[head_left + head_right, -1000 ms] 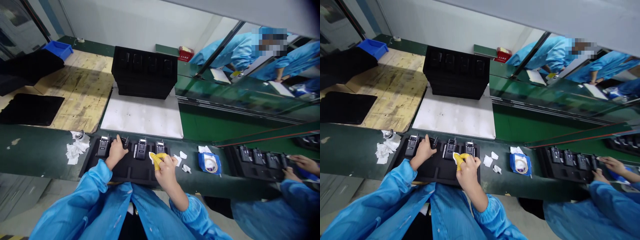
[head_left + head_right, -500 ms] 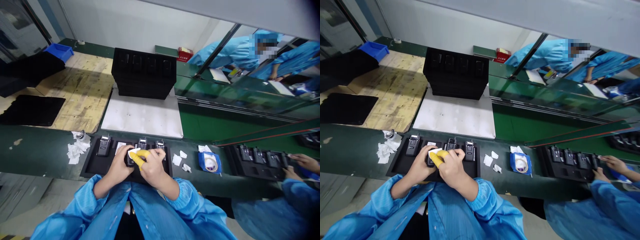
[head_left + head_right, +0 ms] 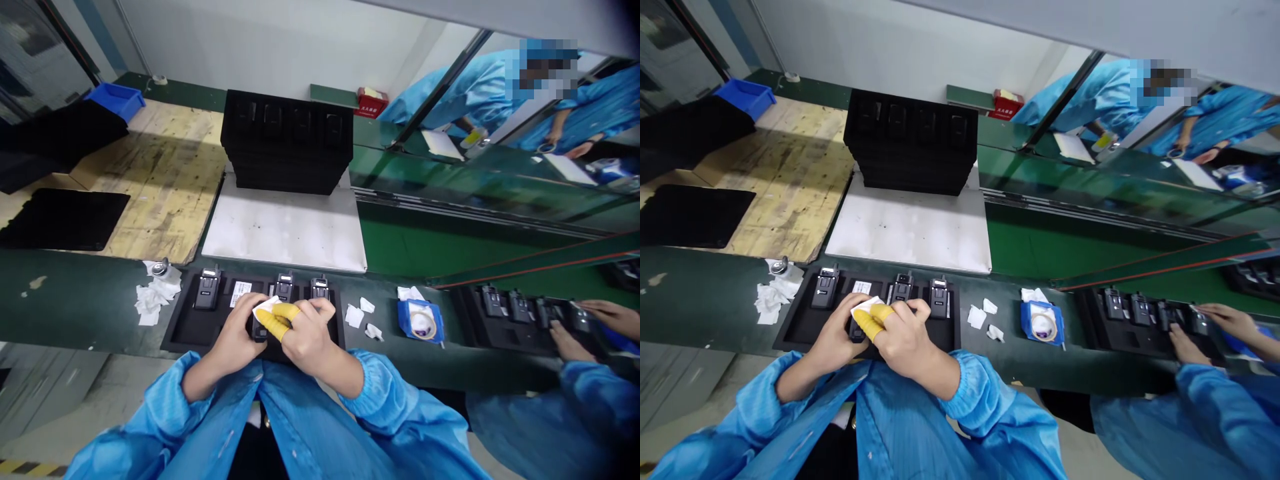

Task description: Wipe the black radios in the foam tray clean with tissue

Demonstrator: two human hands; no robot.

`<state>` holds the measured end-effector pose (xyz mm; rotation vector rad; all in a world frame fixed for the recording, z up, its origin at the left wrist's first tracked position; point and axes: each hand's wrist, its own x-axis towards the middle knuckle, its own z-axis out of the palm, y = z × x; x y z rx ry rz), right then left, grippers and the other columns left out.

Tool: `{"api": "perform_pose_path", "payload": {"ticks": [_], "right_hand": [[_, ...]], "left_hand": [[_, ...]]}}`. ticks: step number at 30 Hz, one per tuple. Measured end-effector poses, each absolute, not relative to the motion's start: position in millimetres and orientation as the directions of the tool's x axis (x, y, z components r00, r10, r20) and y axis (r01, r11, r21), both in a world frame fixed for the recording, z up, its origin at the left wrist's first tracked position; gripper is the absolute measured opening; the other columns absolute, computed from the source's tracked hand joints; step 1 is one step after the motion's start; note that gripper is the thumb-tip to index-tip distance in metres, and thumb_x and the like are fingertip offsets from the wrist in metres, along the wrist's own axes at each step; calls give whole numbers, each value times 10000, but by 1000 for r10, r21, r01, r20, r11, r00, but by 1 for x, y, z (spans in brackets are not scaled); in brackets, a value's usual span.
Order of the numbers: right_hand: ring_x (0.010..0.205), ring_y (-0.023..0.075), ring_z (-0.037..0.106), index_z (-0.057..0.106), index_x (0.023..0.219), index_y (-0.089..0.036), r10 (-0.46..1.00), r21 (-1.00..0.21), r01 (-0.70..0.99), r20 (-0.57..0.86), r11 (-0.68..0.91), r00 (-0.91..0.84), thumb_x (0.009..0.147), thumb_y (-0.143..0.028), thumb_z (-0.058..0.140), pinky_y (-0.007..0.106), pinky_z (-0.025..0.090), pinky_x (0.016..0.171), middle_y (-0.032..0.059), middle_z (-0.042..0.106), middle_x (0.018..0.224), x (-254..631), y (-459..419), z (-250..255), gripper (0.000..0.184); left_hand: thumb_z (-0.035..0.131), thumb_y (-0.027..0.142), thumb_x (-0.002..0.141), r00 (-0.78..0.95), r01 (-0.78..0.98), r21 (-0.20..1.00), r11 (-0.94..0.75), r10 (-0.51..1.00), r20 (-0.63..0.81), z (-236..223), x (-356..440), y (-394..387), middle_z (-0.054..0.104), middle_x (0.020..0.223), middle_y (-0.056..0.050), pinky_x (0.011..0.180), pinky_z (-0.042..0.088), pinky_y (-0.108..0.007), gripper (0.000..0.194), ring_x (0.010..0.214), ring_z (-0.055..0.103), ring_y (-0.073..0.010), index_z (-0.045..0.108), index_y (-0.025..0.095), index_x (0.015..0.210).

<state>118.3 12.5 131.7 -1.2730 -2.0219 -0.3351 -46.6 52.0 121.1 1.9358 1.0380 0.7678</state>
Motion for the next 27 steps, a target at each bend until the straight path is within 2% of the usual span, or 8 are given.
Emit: {"api": "perform_pose_path", "payload": {"ticks": [5, 7, 13, 16, 18, 22, 24, 27], "right_hand": [[789, 137, 436, 709, 785, -224, 716, -198, 897, 678, 394, -165, 812, -81, 475, 370, 205, 794, 25, 607, 824, 126, 11, 132, 276], [785, 134, 436, 714, 818, -234, 717, -225, 897, 684, 381, -133, 809, -81, 470, 364, 207, 785, 25, 613, 845, 128, 8, 132, 288], [777, 128, 431, 713, 882, -258, 672, -158, 871, 704, 464, -230, 857, -106, 458, 372, 203, 803, 7, 614, 835, 129, 3, 131, 297], [792, 134, 431, 704, 813, -225, 694, -175, 896, 697, 407, -179, 832, -85, 474, 371, 200, 804, 18, 609, 845, 137, 6, 124, 270], [790, 136, 426, 696, 794, -209, 737, -206, 910, 661, 360, -142, 789, -64, 491, 359, 201, 794, 25, 604, 865, 147, 6, 118, 252], [781, 141, 418, 694, 863, -215, 795, -268, 932, 605, 245, -35, 693, -29, 501, 340, 197, 771, 28, 577, 853, 172, -1, 102, 317], [774, 140, 414, 688, 810, -208, 810, -293, 935, 587, 198, 12, 663, -18, 493, 336, 194, 765, 27, 556, 827, 183, -8, 95, 309], [761, 140, 407, 665, 735, -180, 823, -306, 935, 567, 178, 29, 643, -20, 477, 329, 198, 761, 33, 543, 820, 194, -18, 86, 263]], "left_hand": [[517, 56, 570, 487, 374, 844, -384, 856, 174, 119, -45, 47, 525, 1093, -55, 925, 451, -372, 572, 1039, 534, -208, 468, 215, 1117], [523, 61, 581, 480, 369, 845, -387, 858, 183, 118, -43, 45, 522, 1099, -57, 929, 449, -370, 561, 1045, 530, -207, 464, 216, 1116], [551, 79, 607, 502, 348, 843, -410, 841, 201, 114, -34, 42, 528, 1096, -65, 925, 453, -366, 542, 1050, 532, -210, 478, 207, 1128], [517, 70, 595, 510, 357, 835, -418, 836, 202, 113, -29, 35, 531, 1105, -62, 929, 453, -357, 563, 1046, 541, -201, 476, 212, 1138], [517, 81, 594, 498, 423, 819, -388, 855, 148, 113, -26, 34, 547, 1103, -52, 930, 454, -339, 545, 1041, 555, -193, 481, 218, 1120], [631, 240, 650, 296, 765, 613, -198, 953, -61, 101, -25, 57, 593, 1137, -55, 936, 454, -307, 587, 1058, 577, -200, 440, 203, 1204], [641, 371, 694, 187, 848, 519, -108, 977, -103, 87, -27, 81, 615, 1116, -96, 912, 465, -348, 594, 1051, 588, -244, 444, 166, 1216], [641, 494, 690, 42, 937, 348, 16, 987, -158, 61, -28, 115, 649, 937, -160, 793, 490, -431, 595, 918, 628, -342, 521, 93, 1112]]}}
